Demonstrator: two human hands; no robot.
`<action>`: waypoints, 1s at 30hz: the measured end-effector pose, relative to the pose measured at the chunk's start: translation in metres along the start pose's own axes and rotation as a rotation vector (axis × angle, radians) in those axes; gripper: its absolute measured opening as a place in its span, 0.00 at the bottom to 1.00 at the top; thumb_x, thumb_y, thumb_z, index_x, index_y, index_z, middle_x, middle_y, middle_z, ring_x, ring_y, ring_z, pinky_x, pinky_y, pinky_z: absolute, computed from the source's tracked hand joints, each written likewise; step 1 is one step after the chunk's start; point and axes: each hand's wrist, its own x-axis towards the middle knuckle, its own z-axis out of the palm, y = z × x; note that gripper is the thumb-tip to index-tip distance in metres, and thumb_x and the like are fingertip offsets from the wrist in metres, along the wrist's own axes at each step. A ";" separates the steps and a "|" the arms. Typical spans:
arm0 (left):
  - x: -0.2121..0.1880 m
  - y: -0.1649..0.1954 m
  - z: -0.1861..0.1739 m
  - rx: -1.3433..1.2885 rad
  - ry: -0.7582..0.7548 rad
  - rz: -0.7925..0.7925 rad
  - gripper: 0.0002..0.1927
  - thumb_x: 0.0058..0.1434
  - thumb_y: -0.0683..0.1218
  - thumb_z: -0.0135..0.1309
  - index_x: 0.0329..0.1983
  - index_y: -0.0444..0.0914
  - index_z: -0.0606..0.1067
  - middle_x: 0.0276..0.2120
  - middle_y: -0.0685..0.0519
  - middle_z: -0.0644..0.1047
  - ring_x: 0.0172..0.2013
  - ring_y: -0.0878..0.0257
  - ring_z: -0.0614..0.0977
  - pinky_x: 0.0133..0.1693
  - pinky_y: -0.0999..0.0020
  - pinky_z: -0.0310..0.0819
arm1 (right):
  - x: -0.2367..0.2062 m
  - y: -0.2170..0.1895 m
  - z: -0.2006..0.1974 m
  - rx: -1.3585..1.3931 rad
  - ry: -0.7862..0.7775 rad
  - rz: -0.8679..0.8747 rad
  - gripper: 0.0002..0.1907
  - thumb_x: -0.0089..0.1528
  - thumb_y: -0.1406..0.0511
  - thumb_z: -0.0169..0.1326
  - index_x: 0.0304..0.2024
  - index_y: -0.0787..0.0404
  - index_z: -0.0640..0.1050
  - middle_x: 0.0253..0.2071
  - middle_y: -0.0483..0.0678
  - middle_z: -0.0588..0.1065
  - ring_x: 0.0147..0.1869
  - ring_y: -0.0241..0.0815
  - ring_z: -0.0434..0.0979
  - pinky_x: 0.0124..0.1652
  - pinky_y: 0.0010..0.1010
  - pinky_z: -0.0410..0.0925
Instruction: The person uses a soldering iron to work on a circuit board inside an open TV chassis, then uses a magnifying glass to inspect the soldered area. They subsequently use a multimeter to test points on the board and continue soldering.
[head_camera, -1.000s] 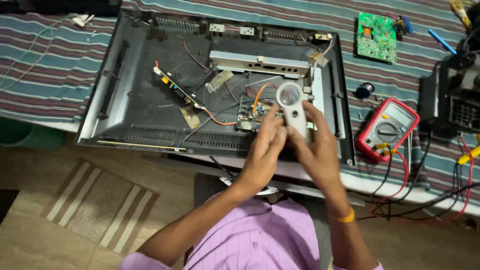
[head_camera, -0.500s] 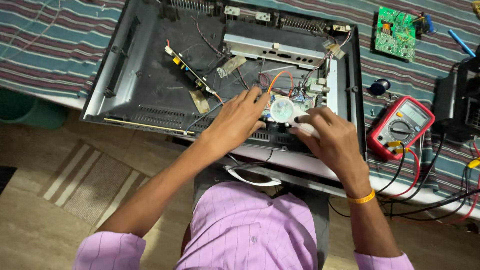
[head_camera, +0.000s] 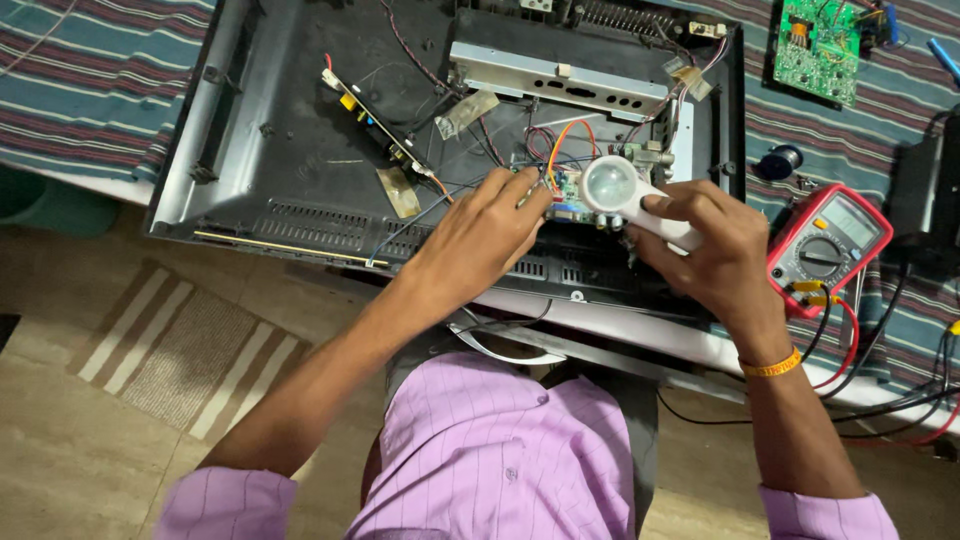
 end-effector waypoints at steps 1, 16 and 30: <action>0.000 0.000 -0.001 0.020 -0.003 0.003 0.18 0.59 0.38 0.58 0.52 0.31 0.72 0.56 0.37 0.74 0.53 0.42 0.76 0.49 0.51 0.76 | 0.001 0.001 0.000 -0.004 0.020 -0.024 0.18 0.57 0.68 0.72 0.44 0.62 0.77 0.45 0.53 0.79 0.45 0.49 0.82 0.41 0.35 0.72; 0.003 -0.001 -0.004 0.107 -0.063 -0.011 0.19 0.55 0.34 0.52 0.52 0.29 0.72 0.58 0.36 0.73 0.57 0.42 0.76 0.48 0.54 0.79 | 0.013 0.002 0.011 -0.070 0.015 -0.160 0.19 0.54 0.69 0.74 0.45 0.55 0.80 0.48 0.50 0.80 0.46 0.49 0.77 0.43 0.36 0.71; 0.003 -0.006 -0.003 0.083 -0.067 -0.010 0.19 0.57 0.35 0.52 0.53 0.27 0.73 0.58 0.37 0.73 0.58 0.43 0.75 0.53 0.55 0.77 | 0.008 -0.001 0.011 -0.104 -0.036 -0.224 0.19 0.53 0.71 0.72 0.44 0.54 0.80 0.48 0.50 0.80 0.46 0.49 0.80 0.41 0.35 0.72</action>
